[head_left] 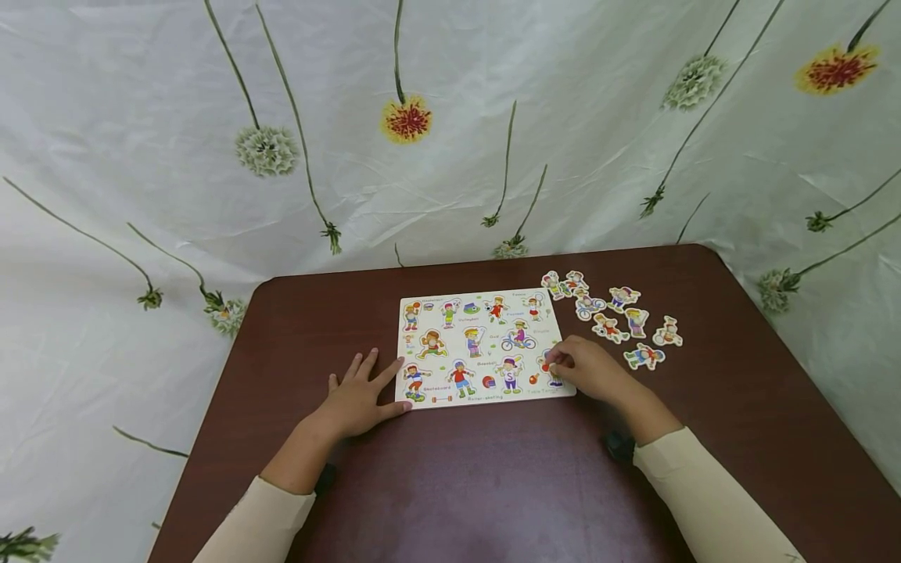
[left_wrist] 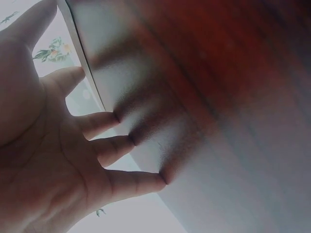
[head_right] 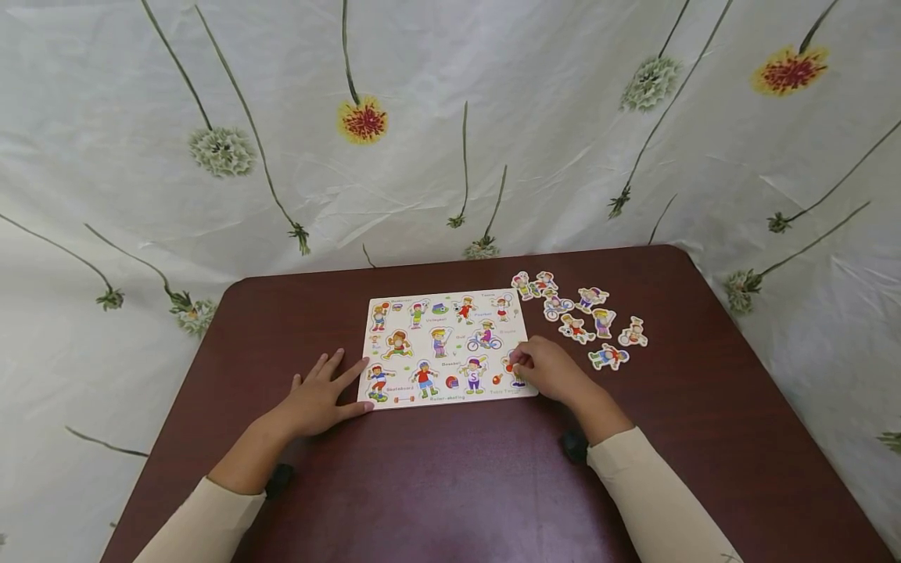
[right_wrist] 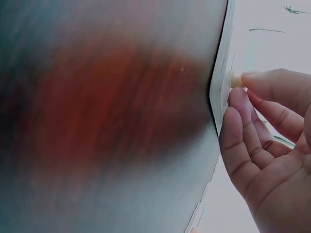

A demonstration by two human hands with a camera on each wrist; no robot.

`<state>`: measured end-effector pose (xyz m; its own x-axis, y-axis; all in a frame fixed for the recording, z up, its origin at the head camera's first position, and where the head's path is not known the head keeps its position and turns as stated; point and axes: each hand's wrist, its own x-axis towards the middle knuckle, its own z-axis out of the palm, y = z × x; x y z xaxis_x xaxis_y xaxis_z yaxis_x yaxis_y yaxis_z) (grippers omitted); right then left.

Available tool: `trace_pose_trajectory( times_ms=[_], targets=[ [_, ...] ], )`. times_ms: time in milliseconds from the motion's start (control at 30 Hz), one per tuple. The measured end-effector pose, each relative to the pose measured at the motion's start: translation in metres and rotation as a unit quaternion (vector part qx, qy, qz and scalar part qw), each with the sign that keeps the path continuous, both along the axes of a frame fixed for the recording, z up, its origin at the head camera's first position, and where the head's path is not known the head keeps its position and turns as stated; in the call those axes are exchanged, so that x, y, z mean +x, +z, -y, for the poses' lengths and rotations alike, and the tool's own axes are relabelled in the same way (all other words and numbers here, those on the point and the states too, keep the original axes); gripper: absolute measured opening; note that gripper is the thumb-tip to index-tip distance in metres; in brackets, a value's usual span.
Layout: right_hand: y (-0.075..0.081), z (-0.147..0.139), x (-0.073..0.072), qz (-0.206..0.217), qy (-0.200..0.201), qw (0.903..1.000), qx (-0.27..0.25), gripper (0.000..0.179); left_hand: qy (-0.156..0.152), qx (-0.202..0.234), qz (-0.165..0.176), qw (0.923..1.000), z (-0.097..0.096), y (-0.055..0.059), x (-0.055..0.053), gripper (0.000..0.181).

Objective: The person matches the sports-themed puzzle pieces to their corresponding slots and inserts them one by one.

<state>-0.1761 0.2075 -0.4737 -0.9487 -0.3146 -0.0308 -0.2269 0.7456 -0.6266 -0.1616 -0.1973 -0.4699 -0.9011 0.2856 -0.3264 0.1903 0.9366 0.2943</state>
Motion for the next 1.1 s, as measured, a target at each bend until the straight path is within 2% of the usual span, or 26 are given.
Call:
trace_pose_trajectory(
  times_ms=[300,467,667,900,1100],
  targets=[
    [-0.002,-0.005,0.006,-0.025,-0.018,0.9986,-0.043,0.009,0.003,0.002,0.002,1.0000,0.000,0.000,0.000,0.085],
    [-0.002,-0.010,0.008,-0.037,-0.058,0.9947,-0.076,0.013,0.002,0.001,0.001,1.0000,0.000,0.001,0.000,0.084],
    [-0.001,-0.019,0.010,-0.020,-0.106,0.9868,-0.121,0.018,0.002,0.001,0.003,1.0000,0.000,0.000,0.000,0.084],
    [0.001,-0.033,0.015,-0.015,-0.130,0.9831,-0.128,0.024,0.002,0.001,0.000,1.0000,0.000,0.000,0.000,0.084],
    [0.003,-0.047,0.018,-0.027,-0.141,0.9808,-0.132,0.023,0.003,0.002,-0.002,1.0000,0.000,-0.001,0.000,0.084]
  ],
)
